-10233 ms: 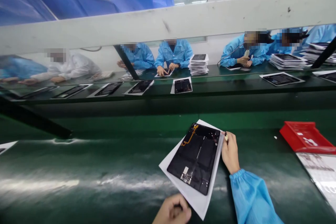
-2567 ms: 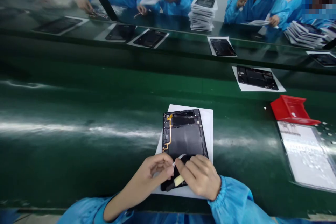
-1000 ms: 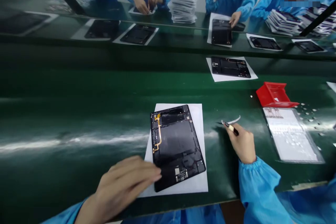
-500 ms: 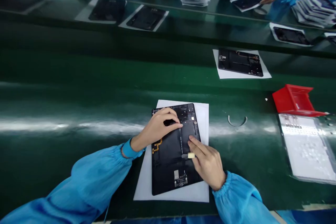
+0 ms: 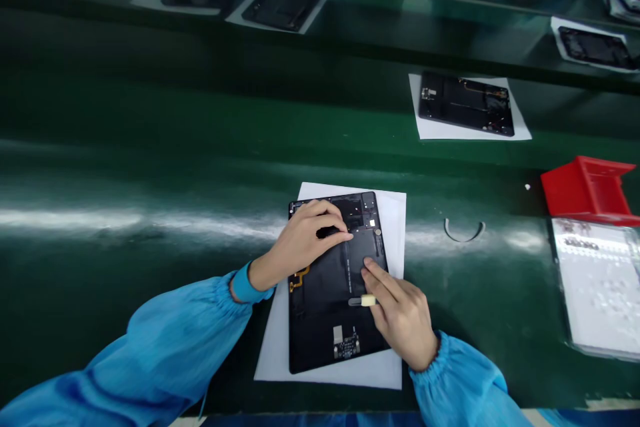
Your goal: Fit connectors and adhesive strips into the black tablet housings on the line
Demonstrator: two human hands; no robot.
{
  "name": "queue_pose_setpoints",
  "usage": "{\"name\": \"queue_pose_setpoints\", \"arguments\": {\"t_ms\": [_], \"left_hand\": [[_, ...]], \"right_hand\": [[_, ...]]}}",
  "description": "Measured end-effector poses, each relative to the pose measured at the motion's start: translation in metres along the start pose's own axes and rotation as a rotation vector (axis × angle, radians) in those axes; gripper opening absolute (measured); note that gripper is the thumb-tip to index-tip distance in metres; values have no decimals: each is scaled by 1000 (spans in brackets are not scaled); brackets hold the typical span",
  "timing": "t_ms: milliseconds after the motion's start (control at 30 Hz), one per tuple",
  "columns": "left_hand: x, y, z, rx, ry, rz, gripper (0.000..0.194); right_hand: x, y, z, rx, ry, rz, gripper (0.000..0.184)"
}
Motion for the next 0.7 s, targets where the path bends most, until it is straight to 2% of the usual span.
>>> {"name": "queue_pose_setpoints", "arguments": {"t_ms": [167, 267, 367, 467, 600, 700], "left_hand": [[-1, 0, -1, -3, -20, 0, 13], [-1, 1, -1, 0, -37, 2, 13], [0, 2, 0, 1, -44, 26, 14], [-1, 2, 0, -18, -18, 31, 20], [-1, 2, 8, -179, 199, 56, 18], [1, 18, 21, -333, 298, 107, 17]], "right_hand": [[7, 1, 7, -38, 24, 31, 32], [22, 7, 15, -68, 78, 137, 23], [36, 8, 15, -10, 113, 246, 21], [37, -5, 12, 46, 133, 229, 25], [29, -37, 6, 95, 134, 163, 22], [22, -52, 1, 81, 91, 119, 18]]}}
Point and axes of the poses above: each hand's wrist, its own y-axis away from the middle knuckle, its own z-axis out of the back of the hand, x = y × z, the point moved 5 cm from there along -y, towards the middle knuckle, and after that the axes turned 7 degrees about y, right-handed, at the moved point
